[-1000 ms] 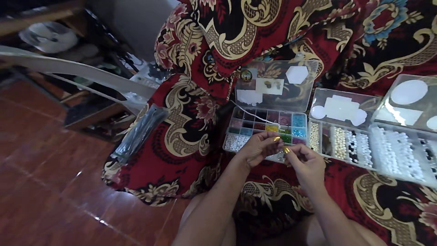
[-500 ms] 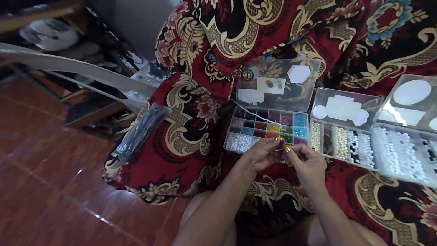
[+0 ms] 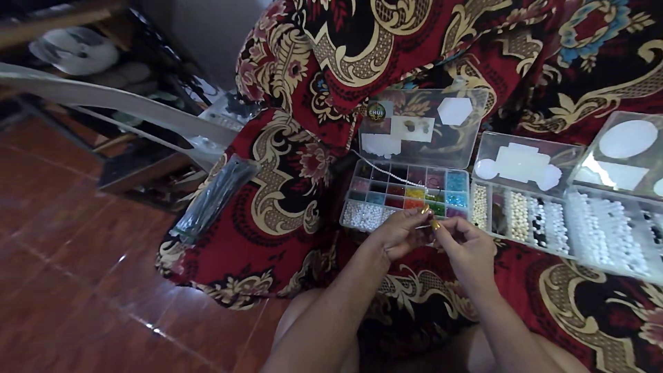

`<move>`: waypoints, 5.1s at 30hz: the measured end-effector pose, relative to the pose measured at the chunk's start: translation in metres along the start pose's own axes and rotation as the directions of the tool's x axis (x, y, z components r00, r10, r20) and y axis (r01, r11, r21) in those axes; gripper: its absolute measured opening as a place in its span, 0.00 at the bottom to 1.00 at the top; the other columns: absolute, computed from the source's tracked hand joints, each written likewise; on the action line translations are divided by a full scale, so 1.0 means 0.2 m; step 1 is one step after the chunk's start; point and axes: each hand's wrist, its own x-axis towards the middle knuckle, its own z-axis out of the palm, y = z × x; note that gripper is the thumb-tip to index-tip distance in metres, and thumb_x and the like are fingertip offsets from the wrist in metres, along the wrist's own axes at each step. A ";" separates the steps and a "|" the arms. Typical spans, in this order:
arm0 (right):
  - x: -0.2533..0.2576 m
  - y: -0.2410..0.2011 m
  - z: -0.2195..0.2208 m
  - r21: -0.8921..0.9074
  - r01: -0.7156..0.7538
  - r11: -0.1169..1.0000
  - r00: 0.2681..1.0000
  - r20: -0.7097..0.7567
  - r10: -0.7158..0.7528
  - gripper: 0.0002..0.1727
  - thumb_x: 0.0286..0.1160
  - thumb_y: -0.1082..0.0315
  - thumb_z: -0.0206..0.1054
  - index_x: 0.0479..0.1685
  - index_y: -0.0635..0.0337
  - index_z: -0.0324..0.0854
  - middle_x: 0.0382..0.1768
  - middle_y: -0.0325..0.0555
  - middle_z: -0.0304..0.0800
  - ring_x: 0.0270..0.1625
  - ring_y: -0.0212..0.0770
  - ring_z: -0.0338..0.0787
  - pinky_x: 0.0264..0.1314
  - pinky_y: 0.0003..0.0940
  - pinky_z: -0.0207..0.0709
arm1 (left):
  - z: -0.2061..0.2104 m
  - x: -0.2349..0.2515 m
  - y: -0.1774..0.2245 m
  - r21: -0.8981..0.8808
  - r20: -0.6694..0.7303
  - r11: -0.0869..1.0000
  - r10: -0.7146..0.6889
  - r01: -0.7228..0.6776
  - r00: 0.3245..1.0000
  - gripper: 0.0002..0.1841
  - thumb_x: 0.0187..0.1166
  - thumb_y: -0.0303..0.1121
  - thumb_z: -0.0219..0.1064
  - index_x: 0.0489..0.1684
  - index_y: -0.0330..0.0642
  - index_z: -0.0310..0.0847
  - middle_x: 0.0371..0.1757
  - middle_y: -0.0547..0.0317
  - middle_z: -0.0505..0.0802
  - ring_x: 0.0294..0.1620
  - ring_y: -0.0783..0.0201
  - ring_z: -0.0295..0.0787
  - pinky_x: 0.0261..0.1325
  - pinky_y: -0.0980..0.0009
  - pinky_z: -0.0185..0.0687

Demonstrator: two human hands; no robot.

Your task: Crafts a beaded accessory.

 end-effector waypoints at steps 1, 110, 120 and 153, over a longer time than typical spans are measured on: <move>0.00 0.00 0.00 0.001 0.000 1.000 1.000 -0.004 0.000 0.05 0.67 0.70 0.69 0.31 0.59 0.90 0.22 0.28 0.89 0.22 0.18 0.85 0.26 0.14 0.82 | 0.00 0.00 0.00 -0.001 -0.001 1.000 0.001 -0.001 1.000 0.11 0.94 0.31 0.45 0.52 0.40 0.75 0.40 0.61 0.91 0.39 0.69 0.91 0.49 0.71 0.89; 0.02 -0.03 -0.03 0.057 -0.073 0.996 0.995 0.073 0.069 0.07 0.74 0.73 0.66 0.38 0.64 0.90 0.22 0.31 0.90 0.17 0.20 0.83 0.20 0.16 0.81 | -0.05 -0.08 0.13 0.705 -0.152 0.691 0.367 -0.159 0.918 0.08 0.77 0.23 0.70 0.49 0.31 0.84 0.44 0.57 0.92 0.43 0.71 0.91 0.55 0.73 0.88; 0.00 -0.02 -0.01 0.050 -0.031 0.998 0.997 0.070 0.028 0.07 0.74 0.71 0.66 0.38 0.62 0.90 0.24 0.31 0.90 0.18 0.20 0.84 0.21 0.16 0.82 | -0.05 -0.04 0.08 0.058 -0.070 0.998 0.026 -0.022 0.997 0.09 0.91 0.26 0.53 0.49 0.41 0.80 0.41 0.64 0.94 0.39 0.72 0.93 0.50 0.75 0.89; 0.01 -0.03 -0.03 0.284 -0.274 0.919 0.955 0.197 0.223 0.08 0.72 0.73 0.65 0.29 0.59 0.88 0.23 0.36 0.91 0.19 0.25 0.84 0.22 0.19 0.80 | -0.05 -0.01 0.07 0.249 0.058 0.963 0.096 -0.108 0.994 0.11 0.90 0.25 0.51 0.41 0.43 0.81 0.38 0.67 0.91 0.38 0.72 0.90 0.49 0.72 0.88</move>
